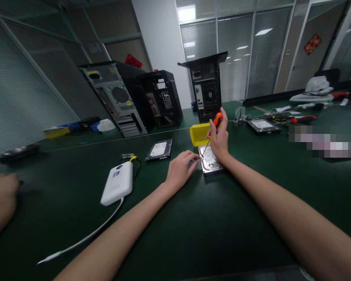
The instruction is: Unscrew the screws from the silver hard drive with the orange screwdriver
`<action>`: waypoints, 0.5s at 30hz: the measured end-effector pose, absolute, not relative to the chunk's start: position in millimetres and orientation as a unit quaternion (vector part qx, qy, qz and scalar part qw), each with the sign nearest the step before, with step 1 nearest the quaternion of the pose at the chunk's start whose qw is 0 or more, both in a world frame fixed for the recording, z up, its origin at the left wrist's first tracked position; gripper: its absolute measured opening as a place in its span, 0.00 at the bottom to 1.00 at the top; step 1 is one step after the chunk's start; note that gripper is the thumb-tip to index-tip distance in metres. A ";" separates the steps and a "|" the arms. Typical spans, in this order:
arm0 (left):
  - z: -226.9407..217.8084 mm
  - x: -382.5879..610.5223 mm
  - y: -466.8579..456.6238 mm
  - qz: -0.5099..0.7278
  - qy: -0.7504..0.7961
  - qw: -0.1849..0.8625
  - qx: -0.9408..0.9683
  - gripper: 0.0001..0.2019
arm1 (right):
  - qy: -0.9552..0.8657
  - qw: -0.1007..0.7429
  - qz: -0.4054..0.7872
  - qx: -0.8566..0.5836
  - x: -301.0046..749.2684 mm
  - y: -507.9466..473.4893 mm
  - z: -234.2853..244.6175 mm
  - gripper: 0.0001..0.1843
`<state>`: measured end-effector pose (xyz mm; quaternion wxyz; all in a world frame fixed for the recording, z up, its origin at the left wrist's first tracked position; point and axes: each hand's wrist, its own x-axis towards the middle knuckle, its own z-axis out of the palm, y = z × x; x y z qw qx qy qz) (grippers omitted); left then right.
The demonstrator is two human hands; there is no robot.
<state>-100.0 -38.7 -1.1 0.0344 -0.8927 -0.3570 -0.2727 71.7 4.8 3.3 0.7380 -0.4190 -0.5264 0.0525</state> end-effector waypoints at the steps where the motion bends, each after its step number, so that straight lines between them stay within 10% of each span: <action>1: -1.5 -100.2 -38.1 -0.278 -0.357 0.027 -0.891 0.08 | -0.526 0.741 0.044 -0.416 71.8 6.5 2.3 0.33; 15: -3.1 -101.8 -34.0 -0.289 -0.391 -0.005 -0.874 0.06 | -0.522 0.736 0.032 -0.429 72.5 8.3 0.9 0.32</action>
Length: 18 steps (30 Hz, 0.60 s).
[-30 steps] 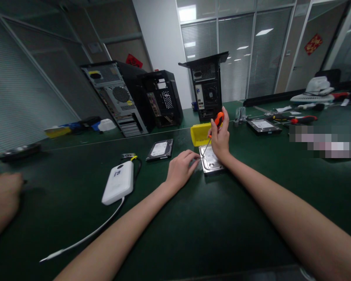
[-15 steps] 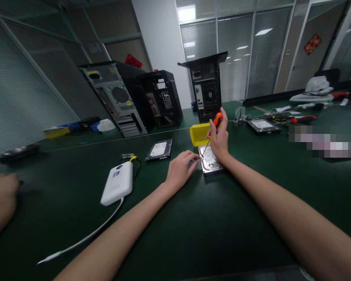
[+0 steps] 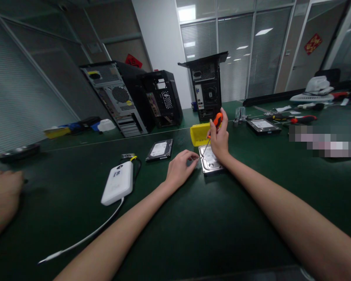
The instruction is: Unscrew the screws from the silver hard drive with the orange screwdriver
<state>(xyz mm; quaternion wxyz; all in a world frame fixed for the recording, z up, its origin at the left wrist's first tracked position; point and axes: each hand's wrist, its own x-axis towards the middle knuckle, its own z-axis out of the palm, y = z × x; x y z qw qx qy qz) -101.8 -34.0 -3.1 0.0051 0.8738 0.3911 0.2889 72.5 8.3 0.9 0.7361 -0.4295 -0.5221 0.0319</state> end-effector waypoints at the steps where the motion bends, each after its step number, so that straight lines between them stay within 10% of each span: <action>1: -2.9 -101.9 -34.2 0.287 0.391 0.005 0.874 0.06 | -0.523 0.736 0.029 -0.429 72.4 7.9 1.1 0.32; 18: -2.7 -100.2 -36.1 0.266 0.400 -0.014 0.877 0.07 | -0.525 0.733 -0.009 -0.432 72.1 7.9 2.4 0.31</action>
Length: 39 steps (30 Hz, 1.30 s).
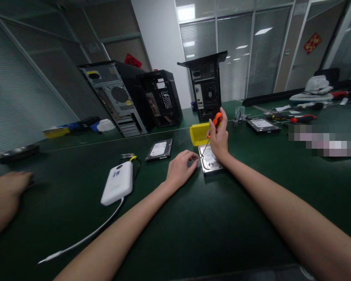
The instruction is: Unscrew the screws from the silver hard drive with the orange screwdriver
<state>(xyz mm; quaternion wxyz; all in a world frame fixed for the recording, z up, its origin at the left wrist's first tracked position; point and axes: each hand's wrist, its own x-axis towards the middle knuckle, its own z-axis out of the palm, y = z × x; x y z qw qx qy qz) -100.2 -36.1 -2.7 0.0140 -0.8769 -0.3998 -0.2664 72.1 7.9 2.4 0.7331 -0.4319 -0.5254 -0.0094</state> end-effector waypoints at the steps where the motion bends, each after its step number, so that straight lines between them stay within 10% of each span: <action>1: -2.5 -100.0 -36.4 -0.264 -0.401 0.015 -0.877 0.07 | -0.524 0.735 -0.006 -0.430 72.3 8.6 1.9 0.31; 39: -0.1 -92.9 -37.3 -0.148 -0.364 0.165 -0.905 0.10 | -0.514 0.737 -0.009 -0.439 71.5 6.2 3.1 0.32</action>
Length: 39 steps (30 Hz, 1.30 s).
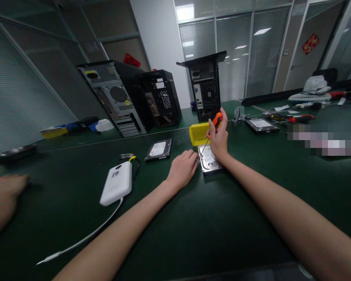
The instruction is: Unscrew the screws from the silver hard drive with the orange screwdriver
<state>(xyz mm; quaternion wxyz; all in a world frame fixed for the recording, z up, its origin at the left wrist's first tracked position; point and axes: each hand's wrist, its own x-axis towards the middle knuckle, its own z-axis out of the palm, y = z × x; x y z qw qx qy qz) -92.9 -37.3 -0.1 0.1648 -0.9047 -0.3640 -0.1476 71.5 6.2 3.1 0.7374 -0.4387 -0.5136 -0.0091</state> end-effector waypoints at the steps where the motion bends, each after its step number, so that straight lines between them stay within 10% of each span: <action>1: 0.0 -93.0 -37.5 -0.148 -0.364 0.167 -0.905 0.10 | -0.511 0.737 -0.011 -0.442 72.0 6.6 2.8 0.32; 39: -2.1 -94.5 -40.2 -0.169 -0.383 0.108 -0.902 0.10 | -0.498 0.749 0.028 -0.437 74.0 9.0 1.2 0.32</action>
